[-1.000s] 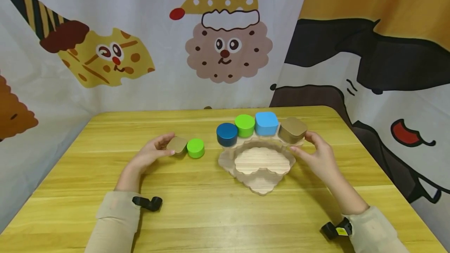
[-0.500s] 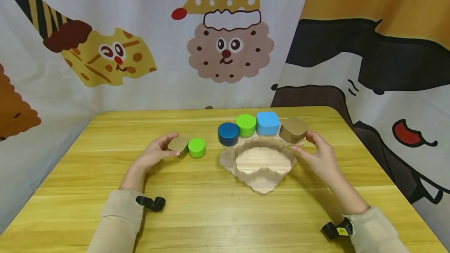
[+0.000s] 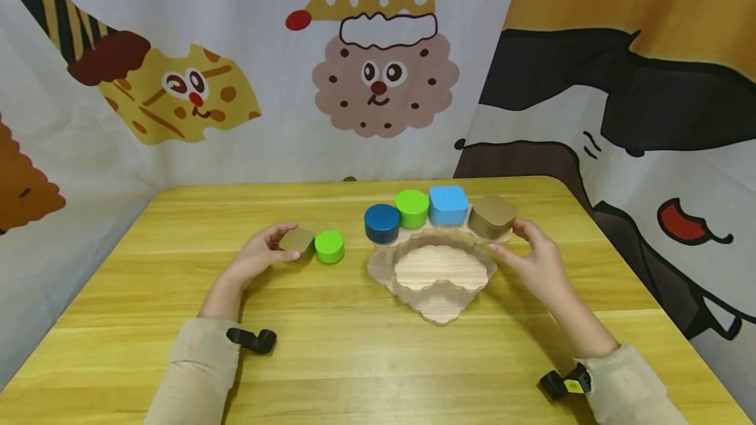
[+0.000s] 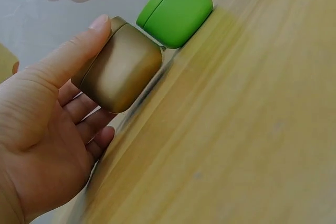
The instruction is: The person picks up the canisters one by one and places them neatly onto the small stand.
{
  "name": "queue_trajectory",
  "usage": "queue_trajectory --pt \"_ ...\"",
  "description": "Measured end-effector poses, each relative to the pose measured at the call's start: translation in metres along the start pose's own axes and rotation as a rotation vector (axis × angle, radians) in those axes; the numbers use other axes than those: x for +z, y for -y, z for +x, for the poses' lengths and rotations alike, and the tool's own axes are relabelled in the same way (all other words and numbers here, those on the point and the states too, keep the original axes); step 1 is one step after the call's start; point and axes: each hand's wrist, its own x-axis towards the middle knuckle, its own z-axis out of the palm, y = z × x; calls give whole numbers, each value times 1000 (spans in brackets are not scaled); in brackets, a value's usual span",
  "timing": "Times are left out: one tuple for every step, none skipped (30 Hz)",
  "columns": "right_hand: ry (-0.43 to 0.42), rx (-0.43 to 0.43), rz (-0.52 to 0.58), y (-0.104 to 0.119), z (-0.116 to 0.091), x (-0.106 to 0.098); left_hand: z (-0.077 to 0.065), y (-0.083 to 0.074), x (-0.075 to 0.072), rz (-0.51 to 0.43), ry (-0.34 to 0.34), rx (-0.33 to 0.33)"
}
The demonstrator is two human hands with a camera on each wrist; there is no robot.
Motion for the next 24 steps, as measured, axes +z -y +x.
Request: queue_trajectory --pt "-1 -1 -1 0 0 0 0 -1 0 2 -4 -1" --pt "-3 -2 -2 0 0 0 0 -2 0 2 -10 -2" --pt "-6 -5 -3 0 0 0 0 -2 -1 3 -15 -2" --pt "-9 -8 -4 0 0 0 0 -3 -1 2 -21 -5" --pt "-12 -11 -6 -1 0 0 0 -4 -1 4 -27 -5" --pt "-13 -13 -5 -1 0 0 -1 -6 -1 8 -33 -4" --pt "-14 -13 -4 -1 0 0 -1 -7 -2 19 -39 -1" --pt "-15 -12 -3 -1 0 0 -1 -9 -2 27 -44 5" --pt "-15 -10 -3 -1 0 0 -2 -11 -3 37 -48 13" --pt "-14 -8 -1 -1 0 0 -2 -13 -4 44 -55 15" --pt "-13 -6 1 -1 0 0 -3 -15 -4 50 -59 22" --pt "-12 -5 2 0 0 0 -4 -17 -5 50 -63 25" --pt "-12 -3 2 0 0 0 -4 -19 -5 53 -65 28" --pt "-13 -3 2 0 0 0 -5 -22 -6 51 -67 31" --pt "-14 -3 3 0 0 0 -5 -24 -5 48 -69 31" --pt "-15 -4 3 0 0 0 -5 -27 -5 44 -73 29" --pt "-16 -5 3 0 0 0 -6 -29 -5 40 -73 30" --pt "-17 -5 1 0 0 0 -6 -31 -5 39 -75 32" --pt "-17 -6 0 0 0 0 -6 -33 -4 44 -77 35" --pt "-18 -6 -1 0 0 0 -7 -35 -4 44 -81 39" --pt "-17 -7 -2 0 0 0 -7 -37 -3 40 -83 44" --pt "-16 -5 -2 0 0 0 -7 -39 -3 39 -86 49" --pt "-15 -4 -2 0 0 0 -7 -40 -2 31 -86 55" --pt "-15 -3 -3 0 0 0 -8 -42 -2 25 -87 62"
